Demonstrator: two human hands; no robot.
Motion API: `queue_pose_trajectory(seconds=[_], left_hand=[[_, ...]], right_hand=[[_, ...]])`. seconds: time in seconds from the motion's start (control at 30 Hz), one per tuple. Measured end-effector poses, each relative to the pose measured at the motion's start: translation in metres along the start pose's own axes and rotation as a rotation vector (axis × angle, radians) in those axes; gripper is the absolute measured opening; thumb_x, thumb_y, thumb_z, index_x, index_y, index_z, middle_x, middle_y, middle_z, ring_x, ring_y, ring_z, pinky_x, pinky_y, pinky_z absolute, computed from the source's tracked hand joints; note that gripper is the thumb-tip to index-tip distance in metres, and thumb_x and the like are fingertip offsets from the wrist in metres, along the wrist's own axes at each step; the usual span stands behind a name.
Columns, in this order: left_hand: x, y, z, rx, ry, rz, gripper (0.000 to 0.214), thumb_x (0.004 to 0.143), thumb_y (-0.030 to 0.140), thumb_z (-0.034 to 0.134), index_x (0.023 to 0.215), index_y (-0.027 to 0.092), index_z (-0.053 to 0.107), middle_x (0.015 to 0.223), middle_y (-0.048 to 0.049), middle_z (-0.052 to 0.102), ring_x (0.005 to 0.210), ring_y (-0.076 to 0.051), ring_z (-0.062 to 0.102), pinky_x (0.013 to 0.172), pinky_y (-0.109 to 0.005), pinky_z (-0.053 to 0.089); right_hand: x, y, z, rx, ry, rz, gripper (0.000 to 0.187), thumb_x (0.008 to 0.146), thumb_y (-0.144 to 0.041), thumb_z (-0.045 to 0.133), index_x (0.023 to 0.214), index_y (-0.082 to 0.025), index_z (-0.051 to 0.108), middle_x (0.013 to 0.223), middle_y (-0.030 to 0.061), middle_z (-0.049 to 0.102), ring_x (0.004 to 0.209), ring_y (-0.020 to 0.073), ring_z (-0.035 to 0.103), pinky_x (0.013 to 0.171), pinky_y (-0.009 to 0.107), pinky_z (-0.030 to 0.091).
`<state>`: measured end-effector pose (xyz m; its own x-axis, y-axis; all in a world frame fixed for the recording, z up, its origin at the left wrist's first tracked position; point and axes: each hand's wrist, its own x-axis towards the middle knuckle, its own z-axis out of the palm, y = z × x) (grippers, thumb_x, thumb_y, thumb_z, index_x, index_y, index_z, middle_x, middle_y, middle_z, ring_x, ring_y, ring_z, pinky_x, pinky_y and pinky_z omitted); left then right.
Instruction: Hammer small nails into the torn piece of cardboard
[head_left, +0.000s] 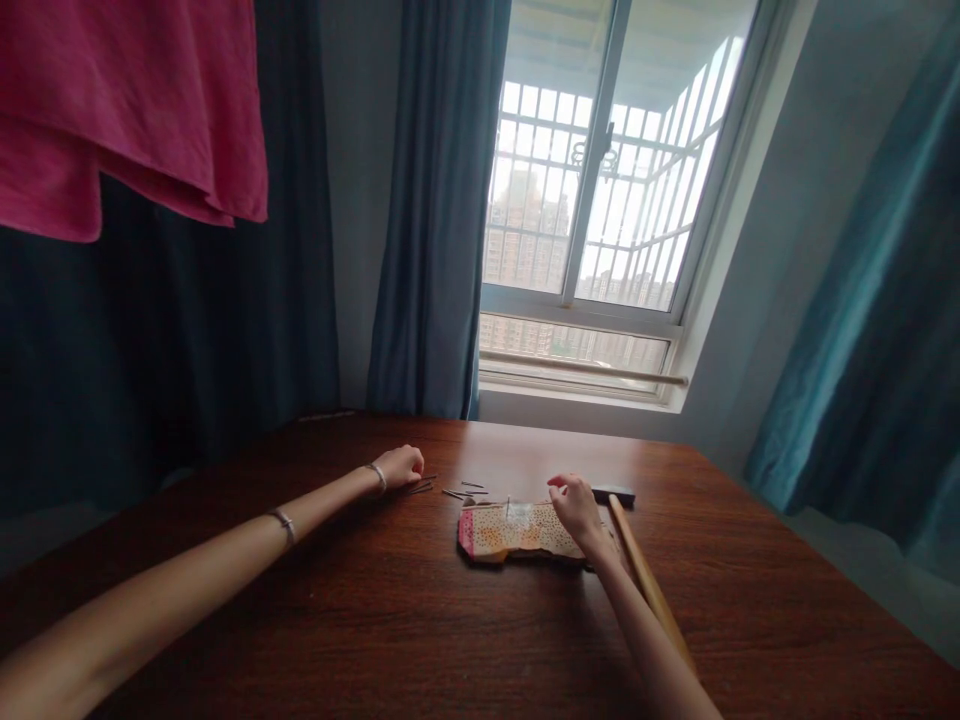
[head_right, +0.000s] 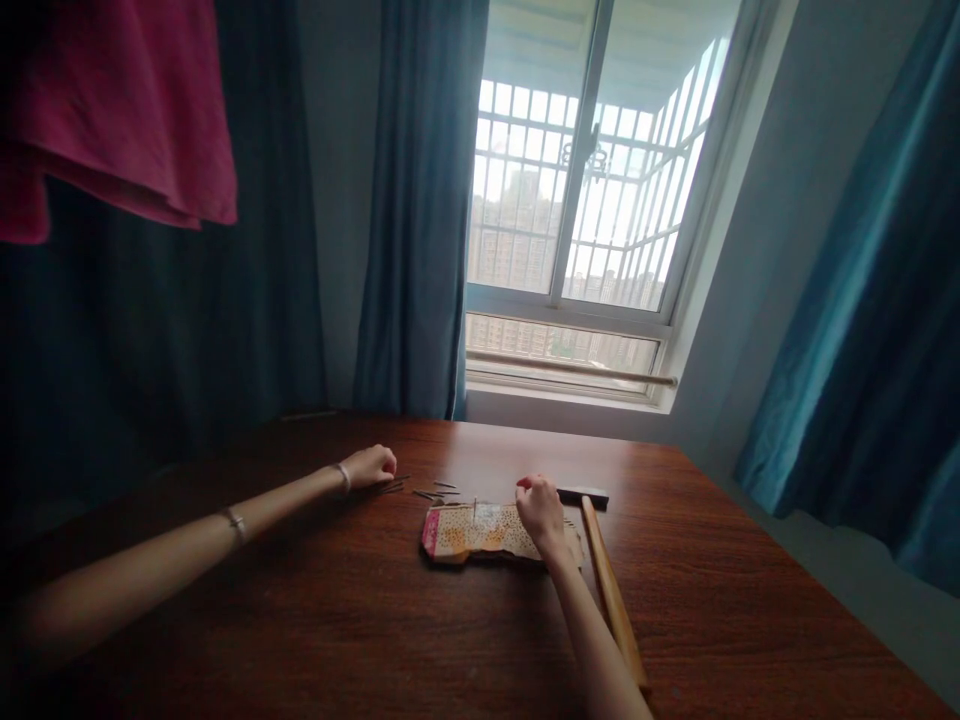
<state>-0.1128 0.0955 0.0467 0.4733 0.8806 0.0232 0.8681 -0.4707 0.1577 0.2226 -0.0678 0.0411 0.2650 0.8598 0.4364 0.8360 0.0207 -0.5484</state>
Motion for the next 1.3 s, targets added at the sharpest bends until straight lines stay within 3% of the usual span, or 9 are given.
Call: queue_pose_trajectory(seconds=[0.27, 0.4, 0.5, 0.57, 0.67, 0.8, 1.17, 1.3], left_hand=[[-0.001, 0.003, 0.005, -0.042, 0.04, -0.014, 0.013, 0.06, 0.018, 0.054, 0.064, 0.018, 0.066, 0.07, -0.0045, 0.065, 0.065, -0.016, 0.058, 0.06, -0.022, 0.04], [0.003, 0.017, -0.001, -0.236, 0.137, 0.022, 0.013, 0.061, 0.023, 0.055, 0.063, 0.015, 0.066, 0.068, -0.0044, 0.064, 0.067, -0.017, 0.058, 0.064, -0.023, 0.041], [0.007, 0.05, -0.009, -0.489, 0.256, 0.11, 0.024, 0.066, 0.03, 0.054, 0.073, 0.011, 0.067, 0.073, -0.0057, 0.066, 0.07, -0.017, 0.058, 0.064, -0.023, 0.042], [0.007, 0.081, -0.011, -0.619, 0.286, 0.197, 0.028, 0.068, 0.034, 0.054, 0.076, 0.009, 0.066, 0.075, -0.0064, 0.066, 0.069, -0.016, 0.058, 0.063, -0.022, 0.042], [0.002, 0.128, -0.009, -0.735, 0.203, 0.333, 0.029, 0.068, 0.036, 0.057, 0.075, 0.009, 0.066, 0.07, -0.0061, 0.065, 0.064, -0.015, 0.057, 0.058, -0.022, 0.042], [-0.007, 0.164, 0.001, -0.827, 0.14, 0.399, 0.029, 0.069, 0.037, 0.058, 0.076, 0.009, 0.066, 0.067, -0.0056, 0.065, 0.061, -0.013, 0.056, 0.054, -0.021, 0.041], [-0.012, 0.17, 0.019, -0.814, 0.112, 0.465, 0.029, 0.071, 0.036, 0.057, 0.077, 0.01, 0.067, 0.071, -0.006, 0.066, 0.065, -0.014, 0.057, 0.057, -0.021, 0.043], [-0.013, 0.173, 0.017, -0.768, 0.097, 0.474, 0.027, 0.072, 0.035, 0.055, 0.077, 0.011, 0.068, 0.068, -0.0047, 0.065, 0.063, -0.013, 0.056, 0.055, -0.02, 0.041]], right_hand=[[-0.01, 0.007, 0.004, 0.142, 0.032, 0.017, 0.023, 0.07, -0.023, 0.047, 0.076, -0.018, 0.068, 0.077, 0.0063, 0.067, 0.074, 0.0185, 0.059, 0.077, 0.028, 0.041], [-0.012, 0.001, 0.003, 0.264, 0.051, 0.012, 0.024, 0.07, -0.023, 0.048, 0.081, -0.017, 0.068, 0.081, 0.0069, 0.067, 0.071, 0.0181, 0.058, 0.076, 0.03, 0.042], [-0.015, -0.01, 0.005, 0.398, 0.04, -0.008, 0.026, 0.072, -0.027, 0.048, 0.086, -0.017, 0.068, 0.085, 0.0071, 0.067, 0.07, 0.0173, 0.058, 0.073, 0.031, 0.045], [-0.018, -0.019, 0.008, 0.502, 0.009, -0.011, 0.03, 0.074, -0.033, 0.048, 0.09, -0.017, 0.068, 0.083, 0.0067, 0.068, 0.067, 0.0168, 0.058, 0.064, 0.029, 0.047], [-0.024, -0.029, 0.016, 0.651, -0.041, 0.015, 0.038, 0.076, -0.042, 0.048, 0.095, -0.015, 0.067, 0.075, 0.006, 0.067, 0.059, 0.0153, 0.056, 0.044, 0.023, 0.044], [-0.028, -0.033, 0.025, 0.798, -0.035, 0.052, 0.041, 0.073, -0.047, 0.051, 0.093, -0.014, 0.067, 0.076, 0.006, 0.067, 0.057, 0.0128, 0.054, 0.039, 0.02, 0.042], [-0.026, -0.027, 0.032, 0.913, 0.022, 0.1, 0.04, 0.066, -0.048, 0.06, 0.085, -0.014, 0.068, 0.068, 0.0049, 0.065, 0.054, 0.0123, 0.054, 0.039, 0.02, 0.041], [-0.023, -0.024, 0.032, 0.87, 0.015, 0.083, 0.04, 0.066, -0.049, 0.059, 0.082, -0.014, 0.067, 0.063, 0.0032, 0.062, 0.054, 0.0129, 0.054, 0.04, 0.02, 0.041]])
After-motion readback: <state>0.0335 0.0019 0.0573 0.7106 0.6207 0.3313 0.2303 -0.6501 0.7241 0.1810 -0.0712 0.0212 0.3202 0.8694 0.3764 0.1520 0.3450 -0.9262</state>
